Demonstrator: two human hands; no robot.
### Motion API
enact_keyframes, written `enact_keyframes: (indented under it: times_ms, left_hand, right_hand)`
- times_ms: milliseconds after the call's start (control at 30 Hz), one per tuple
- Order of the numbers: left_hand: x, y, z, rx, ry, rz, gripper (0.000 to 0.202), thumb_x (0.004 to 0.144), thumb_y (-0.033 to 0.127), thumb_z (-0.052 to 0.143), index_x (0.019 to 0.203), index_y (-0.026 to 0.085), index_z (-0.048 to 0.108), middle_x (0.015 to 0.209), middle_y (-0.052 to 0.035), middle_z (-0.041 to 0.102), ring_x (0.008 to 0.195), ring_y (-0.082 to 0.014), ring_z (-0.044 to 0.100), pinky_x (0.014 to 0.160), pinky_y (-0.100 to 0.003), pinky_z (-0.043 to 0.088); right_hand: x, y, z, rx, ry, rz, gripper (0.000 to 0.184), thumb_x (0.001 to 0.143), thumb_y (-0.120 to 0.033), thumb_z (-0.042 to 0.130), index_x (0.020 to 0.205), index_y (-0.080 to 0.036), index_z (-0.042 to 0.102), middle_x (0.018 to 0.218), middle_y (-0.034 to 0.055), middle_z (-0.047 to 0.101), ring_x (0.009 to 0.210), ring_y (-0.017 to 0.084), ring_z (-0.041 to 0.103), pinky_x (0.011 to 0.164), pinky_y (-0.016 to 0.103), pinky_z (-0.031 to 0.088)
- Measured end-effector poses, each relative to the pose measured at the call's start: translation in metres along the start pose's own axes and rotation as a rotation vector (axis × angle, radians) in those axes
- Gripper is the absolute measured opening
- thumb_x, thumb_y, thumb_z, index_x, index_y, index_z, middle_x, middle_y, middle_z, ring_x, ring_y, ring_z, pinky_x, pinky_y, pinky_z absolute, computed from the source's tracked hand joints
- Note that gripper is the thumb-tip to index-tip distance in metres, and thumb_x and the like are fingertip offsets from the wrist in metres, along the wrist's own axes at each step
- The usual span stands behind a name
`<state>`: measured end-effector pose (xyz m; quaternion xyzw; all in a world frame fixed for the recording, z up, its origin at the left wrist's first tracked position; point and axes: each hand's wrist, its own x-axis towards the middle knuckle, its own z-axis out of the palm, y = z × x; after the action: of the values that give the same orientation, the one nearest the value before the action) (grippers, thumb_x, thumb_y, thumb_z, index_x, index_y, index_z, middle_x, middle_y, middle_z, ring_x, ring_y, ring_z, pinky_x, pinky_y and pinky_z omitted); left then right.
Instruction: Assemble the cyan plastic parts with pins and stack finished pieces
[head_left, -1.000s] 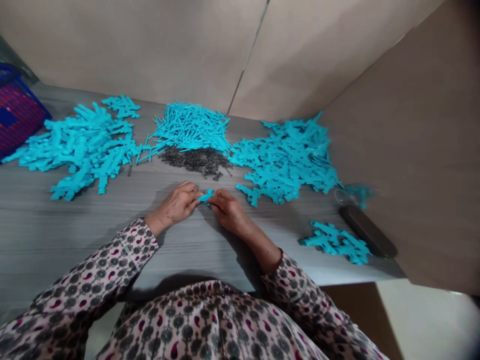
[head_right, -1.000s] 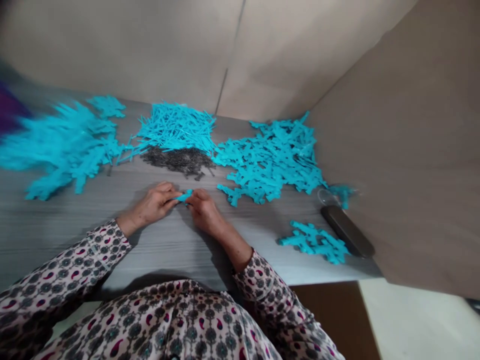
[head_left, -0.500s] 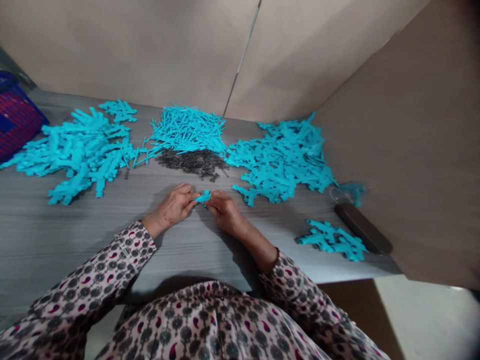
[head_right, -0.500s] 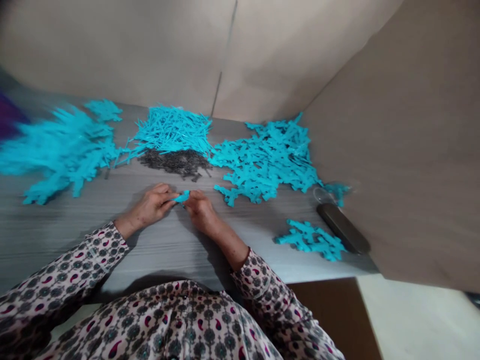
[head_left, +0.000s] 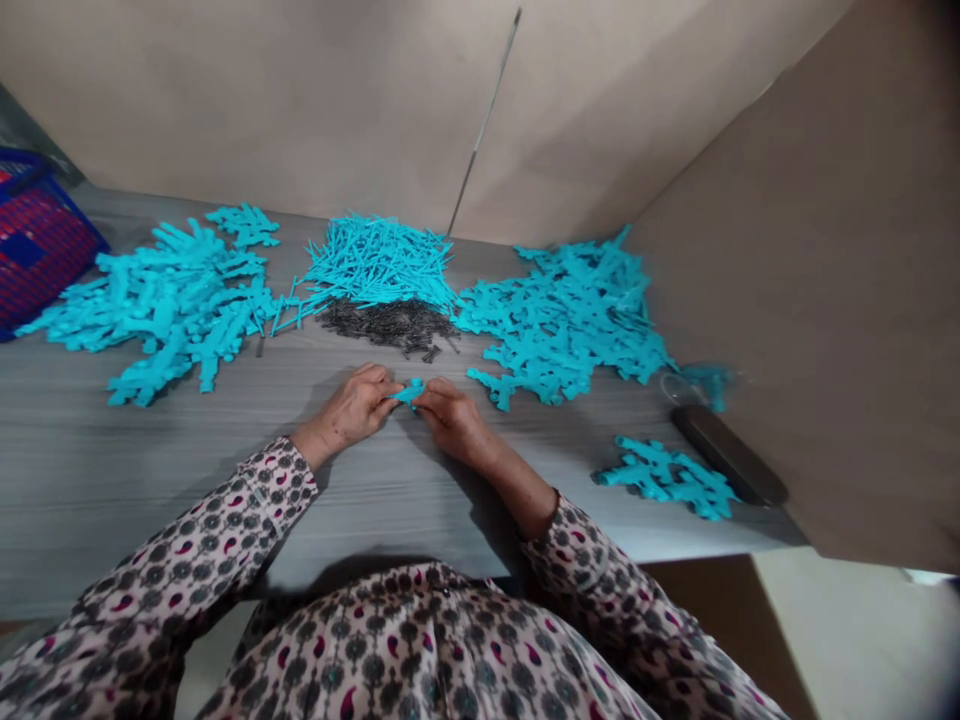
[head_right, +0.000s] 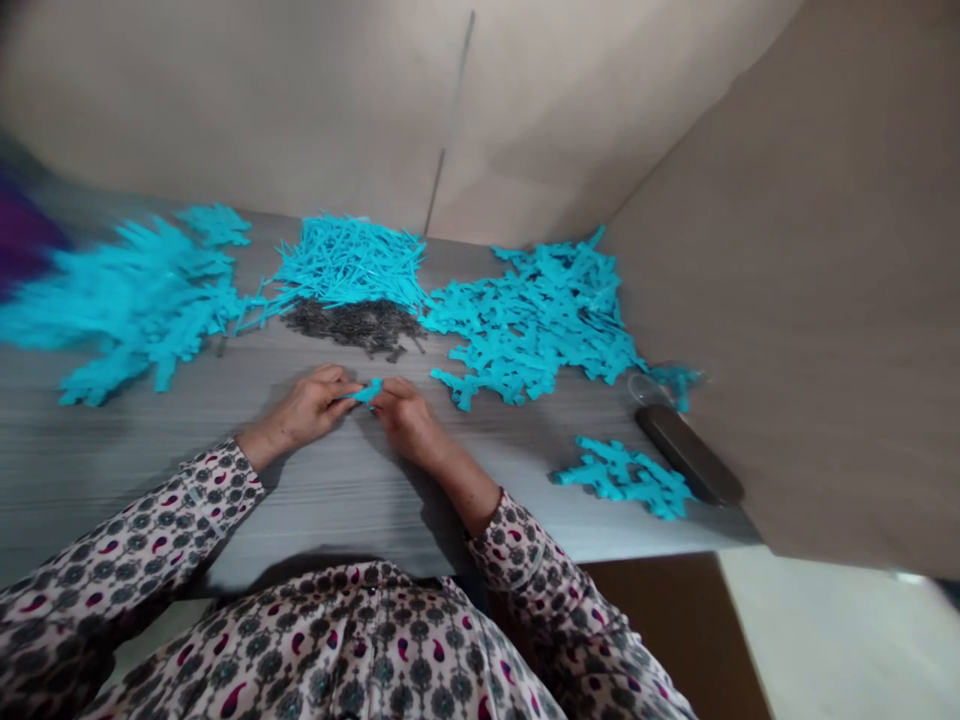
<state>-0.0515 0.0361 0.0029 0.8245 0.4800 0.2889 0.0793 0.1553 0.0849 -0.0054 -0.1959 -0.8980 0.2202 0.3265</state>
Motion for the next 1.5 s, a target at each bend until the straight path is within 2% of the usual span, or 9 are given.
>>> enact_keyframes:
  times_ms: [233,500,767,1000,1233,1400,1500]
  left_hand:
    - [0.001,0.001,0.002,0.022,0.005,-0.011,0.025,0.096,0.026,0.049,0.100,0.017,0.073,0.082,-0.0053,0.059,0.084,-0.0198,0.057,0.076,-0.031,0.048]
    - [0.001,0.002,0.000,0.043,0.011,0.000,0.028,0.097,0.028,0.047,0.102,0.019,0.072,0.080,-0.0046,0.057,0.083,-0.0190,0.056,0.076,-0.030,0.048]
    - [0.001,0.003,0.001,0.030,0.005,-0.006,0.026,0.096,0.026,0.048,0.099,0.018,0.072,0.079,-0.0047,0.057,0.082,-0.0195,0.056,0.075,-0.031,0.047]
    - [0.001,0.002,0.003,0.011,0.021,-0.028,0.025,0.095,0.026,0.048,0.098,0.020,0.073,0.080,-0.0046,0.057,0.083,-0.0191,0.057,0.075,-0.031,0.048]
    - [0.000,0.002,0.001,0.002,0.011,-0.027,0.025,0.095,0.024,0.049,0.100,0.017,0.072,0.079,-0.0045,0.056,0.082,-0.0195,0.056,0.075,-0.030,0.047]
    - [0.000,0.002,0.000,0.000,0.003,-0.045,0.027,0.096,0.028,0.047,0.101,0.020,0.072,0.081,-0.0043,0.058,0.084,-0.0192,0.057,0.076,-0.031,0.047]
    - [0.001,0.003,0.001,0.007,0.002,-0.043,0.026,0.095,0.028,0.048,0.100,0.019,0.072,0.081,-0.0047,0.058,0.084,-0.0193,0.057,0.076,-0.031,0.048]
  right_hand:
    - [-0.001,0.003,-0.004,0.103,0.016,0.018,0.019,0.088,-0.008,0.051,0.090,-0.020,0.065,0.079,0.0033,0.056,0.078,0.018,0.055,0.072,0.030,0.046]
    - [0.000,0.003,-0.005,0.153,0.001,0.014,0.021,0.086,-0.004,0.050,0.088,-0.019,0.066,0.079,0.0030,0.058,0.079,0.018,0.056,0.073,0.029,0.046]
    - [0.001,0.001,0.002,0.091,0.037,0.044,0.022,0.089,-0.009,0.049,0.078,-0.019,0.065,0.072,0.0027,0.057,0.073,0.018,0.053,0.072,0.031,0.044]
    - [-0.001,-0.009,0.010,0.002,0.087,0.169,0.021,0.090,-0.011,0.050,0.074,-0.020,0.061,0.078,0.0052,0.058,0.079,0.021,0.052,0.077,0.033,0.044]
    - [0.002,-0.001,-0.002,0.075,-0.001,0.025,0.021,0.089,-0.008,0.050,0.079,-0.020,0.064,0.075,0.0030,0.059,0.075,0.018,0.054,0.075,0.032,0.045]
    - [0.004,0.003,-0.009,0.106,-0.070,0.028,0.019,0.086,-0.005,0.053,0.084,-0.020,0.066,0.081,0.0032,0.062,0.080,0.018,0.056,0.075,0.031,0.046]
    - [0.002,0.001,-0.006,0.064,-0.037,0.049,0.017,0.084,-0.006,0.057,0.088,-0.020,0.066,0.081,0.0039,0.061,0.080,0.019,0.056,0.075,0.031,0.046]
